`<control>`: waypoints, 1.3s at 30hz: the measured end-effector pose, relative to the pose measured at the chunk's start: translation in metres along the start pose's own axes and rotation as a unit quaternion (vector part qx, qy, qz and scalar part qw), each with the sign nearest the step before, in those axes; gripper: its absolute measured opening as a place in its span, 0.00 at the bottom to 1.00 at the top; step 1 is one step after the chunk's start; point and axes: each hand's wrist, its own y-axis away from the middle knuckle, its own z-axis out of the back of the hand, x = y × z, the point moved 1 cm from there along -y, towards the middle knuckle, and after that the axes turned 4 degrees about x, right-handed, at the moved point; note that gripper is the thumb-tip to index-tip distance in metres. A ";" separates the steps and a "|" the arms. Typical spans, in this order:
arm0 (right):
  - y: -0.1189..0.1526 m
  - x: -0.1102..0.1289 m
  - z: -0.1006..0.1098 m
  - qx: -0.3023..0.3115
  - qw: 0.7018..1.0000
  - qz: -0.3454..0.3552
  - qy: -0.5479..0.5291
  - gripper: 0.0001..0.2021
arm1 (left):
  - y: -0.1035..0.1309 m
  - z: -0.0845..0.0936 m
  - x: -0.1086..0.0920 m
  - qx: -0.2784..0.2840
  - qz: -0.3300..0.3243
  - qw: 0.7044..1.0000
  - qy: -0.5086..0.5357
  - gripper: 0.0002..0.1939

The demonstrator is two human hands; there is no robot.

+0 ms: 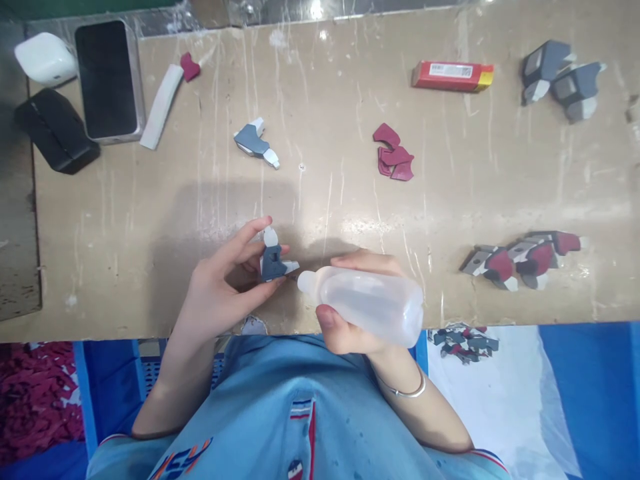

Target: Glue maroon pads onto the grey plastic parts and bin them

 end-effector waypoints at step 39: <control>-0.034 -0.101 0.104 0.056 0.640 -0.269 -0.718 0.12 | -0.001 0.002 0.014 -0.001 -0.022 0.998 -0.057 0.32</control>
